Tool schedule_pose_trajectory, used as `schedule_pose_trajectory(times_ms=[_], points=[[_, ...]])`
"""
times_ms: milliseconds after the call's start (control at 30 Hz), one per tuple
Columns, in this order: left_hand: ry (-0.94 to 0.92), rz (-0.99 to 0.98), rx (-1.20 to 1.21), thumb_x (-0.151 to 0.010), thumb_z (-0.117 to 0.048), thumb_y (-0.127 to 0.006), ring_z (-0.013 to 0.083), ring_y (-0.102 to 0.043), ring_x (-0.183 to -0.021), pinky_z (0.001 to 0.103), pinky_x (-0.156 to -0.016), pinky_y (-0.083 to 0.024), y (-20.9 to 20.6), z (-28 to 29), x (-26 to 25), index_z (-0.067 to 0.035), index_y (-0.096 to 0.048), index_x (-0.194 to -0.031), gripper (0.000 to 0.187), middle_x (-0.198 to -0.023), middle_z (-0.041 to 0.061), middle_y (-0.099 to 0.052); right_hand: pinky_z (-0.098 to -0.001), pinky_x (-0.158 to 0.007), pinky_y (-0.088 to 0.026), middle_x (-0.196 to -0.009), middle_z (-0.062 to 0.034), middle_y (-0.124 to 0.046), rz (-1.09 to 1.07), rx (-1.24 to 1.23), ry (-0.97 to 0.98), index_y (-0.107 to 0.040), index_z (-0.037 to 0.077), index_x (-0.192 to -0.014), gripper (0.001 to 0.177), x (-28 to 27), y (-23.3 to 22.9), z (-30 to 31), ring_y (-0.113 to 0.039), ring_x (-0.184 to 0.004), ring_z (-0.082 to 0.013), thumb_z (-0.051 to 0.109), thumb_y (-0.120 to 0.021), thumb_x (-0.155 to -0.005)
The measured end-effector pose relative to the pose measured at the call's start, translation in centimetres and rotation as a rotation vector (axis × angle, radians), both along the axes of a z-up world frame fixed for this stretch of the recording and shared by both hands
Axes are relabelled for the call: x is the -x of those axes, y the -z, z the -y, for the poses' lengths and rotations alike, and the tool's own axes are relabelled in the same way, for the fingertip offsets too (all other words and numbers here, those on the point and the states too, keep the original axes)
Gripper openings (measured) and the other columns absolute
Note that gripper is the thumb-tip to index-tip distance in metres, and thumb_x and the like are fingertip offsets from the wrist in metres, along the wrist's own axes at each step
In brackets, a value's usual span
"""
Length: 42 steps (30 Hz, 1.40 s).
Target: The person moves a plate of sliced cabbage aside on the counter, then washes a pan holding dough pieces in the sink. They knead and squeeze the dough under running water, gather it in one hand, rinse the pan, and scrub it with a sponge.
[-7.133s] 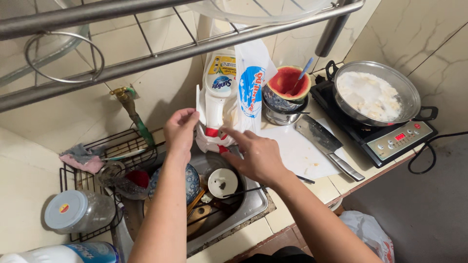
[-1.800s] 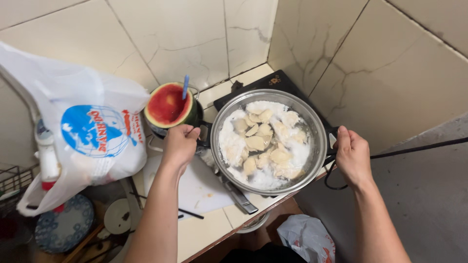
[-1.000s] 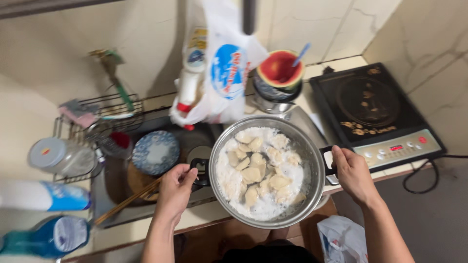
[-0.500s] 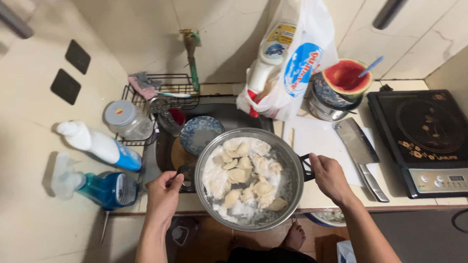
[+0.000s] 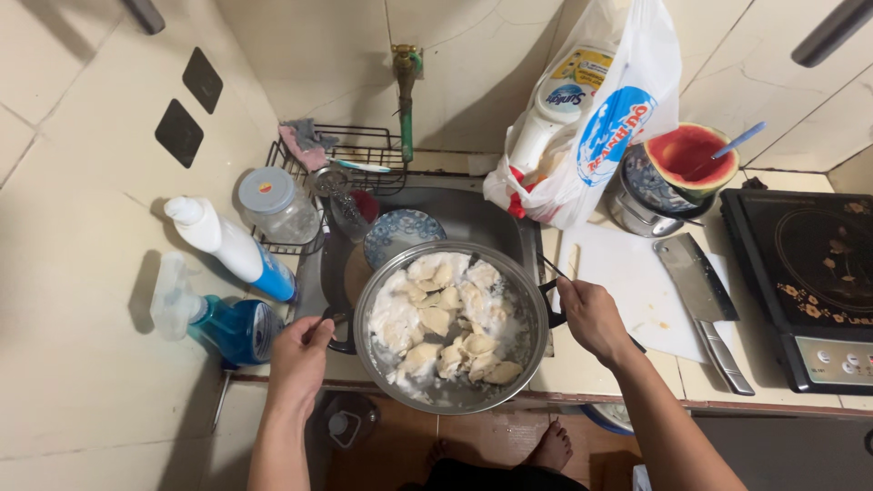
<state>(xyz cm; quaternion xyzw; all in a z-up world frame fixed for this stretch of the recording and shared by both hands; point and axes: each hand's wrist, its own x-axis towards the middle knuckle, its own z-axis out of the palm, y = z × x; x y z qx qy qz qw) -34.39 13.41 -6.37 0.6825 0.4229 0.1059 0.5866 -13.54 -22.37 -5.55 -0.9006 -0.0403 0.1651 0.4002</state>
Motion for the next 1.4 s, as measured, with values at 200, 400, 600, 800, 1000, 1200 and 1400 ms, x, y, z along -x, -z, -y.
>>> schedule_pose_trajectory(times_ms=[200, 400, 600, 800, 1000, 1200, 1400], points=[[-0.011, 0.035, 0.032, -0.097, -0.016, -0.067, 0.0120, -0.053, -0.075, 0.027, -0.068, -0.043, 0.8, -0.9, 0.3, 0.005, -0.072, -0.106, 0.023, -0.084, 0.005, -0.065, -0.0442, -0.064, -0.048, -0.062, -0.0200, -0.058, -0.001, 0.065, -0.006, -0.066, -0.008, -0.079, 0.058, 0.1, 0.3, -1.5, -0.050, -0.059, -0.0269, 0.042, -0.050, -0.105], [-0.036, 0.017, 0.085, -0.098, -0.015, -0.065, 0.0134, -0.050, -0.069, 0.029, -0.063, -0.041, 1.0, -1.5, 0.0, 0.003, -0.071, -0.105, 0.021, -0.082, 0.005, -0.063, -0.0449, -0.067, -0.050, -0.066, -0.0204, -0.064, 0.031, 0.073, -0.033, -0.069, -0.010, -0.082, 0.061, -0.2, 0.9, -2.9, -0.058, -0.062, -0.0310, 0.043, -0.049, -0.105], [-0.034, 0.017, 0.034, -0.099, -0.015, -0.064, 0.0138, -0.052, -0.066, 0.031, -0.062, -0.043, 1.7, -2.3, -0.8, 0.003, -0.071, -0.105, 0.020, -0.081, 0.006, -0.064, -0.0455, -0.069, -0.051, -0.071, -0.0218, -0.066, -0.106, 0.091, 0.019, -0.072, -0.007, -0.094, 0.054, -1.1, 1.3, -4.1, -0.061, -0.065, -0.0299, 0.040, -0.048, -0.105], [-0.025, 0.014, -0.061, -0.100, -0.017, -0.064, 0.0161, -0.058, -0.072, 0.032, -0.067, -0.047, 2.4, -3.0, -2.2, 0.003, -0.071, -0.106, 0.022, -0.084, 0.008, -0.070, -0.0405, -0.071, -0.052, -0.078, -0.0184, -0.071, -0.038, 0.044, 0.045, -0.074, -0.007, -0.101, 0.047, -2.4, 1.8, -5.4, -0.064, -0.071, -0.0251, 0.035, -0.052, -0.104], [-0.037, -0.033, -0.165, -0.098, -0.018, -0.066, 0.0200, -0.066, -0.077, 0.034, -0.073, -0.050, 2.4, -3.3, -4.3, 0.002, -0.070, -0.108, 0.023, -0.088, 0.011, -0.074, -0.0396, -0.069, -0.051, -0.078, -0.0185, -0.071, 0.034, 0.063, 0.038, -0.077, -0.004, -0.102, 0.037, -4.8, 2.8, -6.0, -0.064, -0.069, -0.0246, 0.027, -0.056, -0.102], [-0.074, -0.062, -0.189, -0.097, -0.015, -0.067, 0.0236, -0.071, -0.081, 0.036, -0.075, -0.052, 2.7, -3.7, -6.7, 0.003, -0.070, -0.109, 0.022, -0.091, 0.013, -0.076, -0.0423, -0.065, -0.052, -0.076, -0.0174, -0.072, 0.008, 0.018, 0.061, -0.076, -0.004, -0.103, 0.032, -7.7, 4.9, -6.8, -0.064, -0.066, -0.0249, 0.021, -0.057, -0.099], [-0.089, -0.149, -0.311, -0.094, -0.015, -0.069, 0.0291, -0.075, -0.091, 0.038, -0.081, -0.054, 4.1, -4.3, -9.0, 0.001, -0.070, -0.116, 0.027, -0.097, 0.018, -0.077, -0.0444, -0.072, -0.053, -0.081, -0.0219, -0.074, 0.157, 0.046, -0.028, -0.077, -0.002, -0.098, 0.029, -11.6, 8.5, -7.4, -0.070, -0.073, -0.0320, 0.020, -0.060, -0.095]])
